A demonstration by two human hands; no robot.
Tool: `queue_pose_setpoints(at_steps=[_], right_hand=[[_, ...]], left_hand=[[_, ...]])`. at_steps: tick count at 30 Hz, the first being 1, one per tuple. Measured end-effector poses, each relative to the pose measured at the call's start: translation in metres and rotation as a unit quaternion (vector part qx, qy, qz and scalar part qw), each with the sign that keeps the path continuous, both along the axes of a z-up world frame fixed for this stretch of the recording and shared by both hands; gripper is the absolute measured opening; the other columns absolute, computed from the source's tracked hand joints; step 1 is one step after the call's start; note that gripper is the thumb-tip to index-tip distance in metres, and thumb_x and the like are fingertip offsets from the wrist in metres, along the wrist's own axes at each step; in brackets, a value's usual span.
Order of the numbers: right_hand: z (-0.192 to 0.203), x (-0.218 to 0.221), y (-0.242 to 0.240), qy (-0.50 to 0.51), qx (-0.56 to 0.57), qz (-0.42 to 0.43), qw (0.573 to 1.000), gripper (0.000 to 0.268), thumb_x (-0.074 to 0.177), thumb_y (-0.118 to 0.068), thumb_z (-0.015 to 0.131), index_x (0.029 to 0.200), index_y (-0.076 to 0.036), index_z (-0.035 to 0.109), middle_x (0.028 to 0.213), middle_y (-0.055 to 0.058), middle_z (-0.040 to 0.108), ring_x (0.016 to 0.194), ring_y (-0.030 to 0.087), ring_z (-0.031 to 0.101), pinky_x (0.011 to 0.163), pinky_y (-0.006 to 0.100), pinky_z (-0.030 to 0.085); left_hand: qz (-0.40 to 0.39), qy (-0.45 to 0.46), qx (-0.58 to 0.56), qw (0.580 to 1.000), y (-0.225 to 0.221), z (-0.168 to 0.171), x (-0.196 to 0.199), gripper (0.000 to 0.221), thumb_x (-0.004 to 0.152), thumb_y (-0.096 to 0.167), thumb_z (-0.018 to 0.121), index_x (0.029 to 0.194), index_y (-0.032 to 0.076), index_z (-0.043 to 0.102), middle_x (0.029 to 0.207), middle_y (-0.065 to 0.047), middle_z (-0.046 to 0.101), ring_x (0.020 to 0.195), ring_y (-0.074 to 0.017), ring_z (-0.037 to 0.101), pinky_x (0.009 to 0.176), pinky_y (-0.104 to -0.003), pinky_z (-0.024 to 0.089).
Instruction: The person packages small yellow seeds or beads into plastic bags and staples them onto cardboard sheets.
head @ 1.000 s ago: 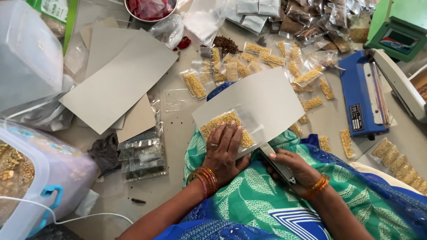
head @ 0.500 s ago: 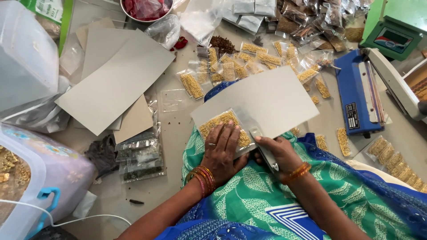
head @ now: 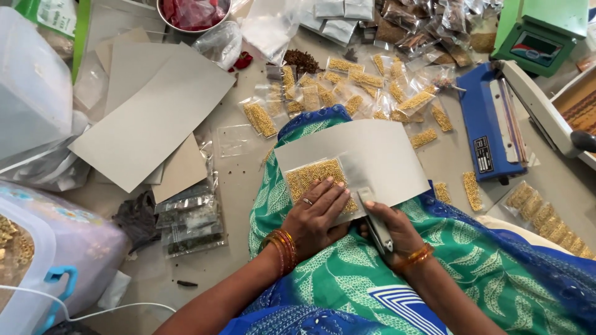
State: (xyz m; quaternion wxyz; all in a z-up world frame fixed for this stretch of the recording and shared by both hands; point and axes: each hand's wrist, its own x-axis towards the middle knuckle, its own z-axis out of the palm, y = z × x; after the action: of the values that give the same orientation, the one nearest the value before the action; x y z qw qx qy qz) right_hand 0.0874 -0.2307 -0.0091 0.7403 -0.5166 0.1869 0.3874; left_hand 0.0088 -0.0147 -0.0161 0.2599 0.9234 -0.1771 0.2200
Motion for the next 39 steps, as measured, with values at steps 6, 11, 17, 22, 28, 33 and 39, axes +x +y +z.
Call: queue_pose_setpoints(at_steps=[6, 11, 17, 22, 28, 33, 39], right_hand=[[-0.002, 0.009, 0.011, 0.051, 0.086, -0.010, 0.995, 0.026, 0.088, -0.025, 0.077, 0.103, -0.008, 0.064, 0.079, 0.004, 0.070, 0.059, 0.015, 0.070, 0.054, 0.026, 0.060], [0.017, 0.012, 0.030, 0.053, 0.091, -0.003, 0.994, 0.024, 0.090, -0.023, 0.075, 0.105, -0.008, 0.065, 0.083, 0.002, 0.070, 0.060, 0.013, 0.070, 0.050, 0.023, 0.059], [0.008, 0.013, 0.033, -0.002, 0.051, 0.005, 0.999, 0.025, 0.091, -0.021, 0.073, 0.109, -0.004, 0.068, 0.089, 0.004, 0.071, 0.065, 0.012, 0.069, 0.050, 0.022, 0.056], [0.004, 0.005, 0.030, -0.155, -0.031, 0.010, 0.987, 0.027, 0.092, -0.015, 0.073, 0.114, 0.000, 0.068, 0.100, 0.008, 0.072, 0.081, 0.016, 0.069, 0.064, 0.027, 0.056], [-0.048, -0.008, 0.019, -0.278, -0.048, 0.047, 0.958, 0.034, 0.090, -0.009, 0.072, 0.120, 0.003, 0.066, 0.112, 0.011, 0.071, 0.097, 0.019, 0.068, 0.082, 0.031, 0.057], [-0.029, -0.004, 0.032, -0.311, -0.085, 0.102, 0.941, 0.040, 0.089, -0.021, 0.073, 0.122, 0.001, 0.065, 0.114, 0.010, 0.071, 0.099, 0.018, 0.069, 0.082, 0.031, 0.059], [0.053, 0.052, -0.017, -0.068, -0.210, 0.311, 0.924, 0.080, 0.068, -0.045, 0.082, 0.134, -0.009, 0.054, 0.114, 0.019, 0.076, 0.090, 0.028, 0.074, 0.078, 0.038, 0.063]], left_hand=[[0.005, -0.003, -0.009, 1.000, 0.000, 0.001, 0.000, 0.066, 0.092, 0.039, 0.075, 0.143, 0.000, 0.058, 0.148, -0.019, 0.057, 0.146, -0.0367, 0.046, 0.126, -0.050, 0.031], [0.012, -0.003, -0.011, 1.000, 0.000, 0.000, -0.001, 0.066, 0.094, 0.039, 0.074, 0.144, -0.001, 0.057, 0.149, -0.020, 0.055, 0.147, -0.0368, 0.045, 0.127, -0.050, 0.031], [0.021, -0.005, -0.009, 1.000, 0.001, -0.002, 0.000, 0.066, 0.095, 0.040, 0.073, 0.144, -0.002, 0.056, 0.150, -0.021, 0.054, 0.147, -0.0370, 0.044, 0.127, -0.050, 0.030], [0.042, -0.004, 0.001, 0.999, 0.001, 0.026, -0.003, 0.074, 0.087, 0.045, 0.077, 0.145, 0.003, 0.058, 0.148, -0.016, 0.057, 0.144, -0.0335, 0.043, 0.125, -0.053, 0.024], [0.064, 0.085, 0.023, 0.994, 0.005, 0.061, -0.014, 0.074, 0.070, 0.041, 0.084, 0.136, 0.014, 0.063, 0.138, -0.003, 0.063, 0.140, -0.0261, 0.044, 0.119, -0.059, 0.009], [0.040, 0.114, -0.022, 0.992, 0.005, 0.051, -0.011, 0.078, 0.065, 0.039, 0.086, 0.133, 0.010, 0.061, 0.134, -0.007, 0.061, 0.138, -0.0280, 0.046, 0.119, -0.066, 0.004], [0.030, 0.065, 0.013, 0.997, 0.006, 0.024, -0.003, 0.075, 0.080, 0.020, 0.067, 0.150, 0.000, 0.048, 0.155, -0.019, 0.049, 0.151, -0.0315, 0.036, 0.127, -0.052, 0.010]])
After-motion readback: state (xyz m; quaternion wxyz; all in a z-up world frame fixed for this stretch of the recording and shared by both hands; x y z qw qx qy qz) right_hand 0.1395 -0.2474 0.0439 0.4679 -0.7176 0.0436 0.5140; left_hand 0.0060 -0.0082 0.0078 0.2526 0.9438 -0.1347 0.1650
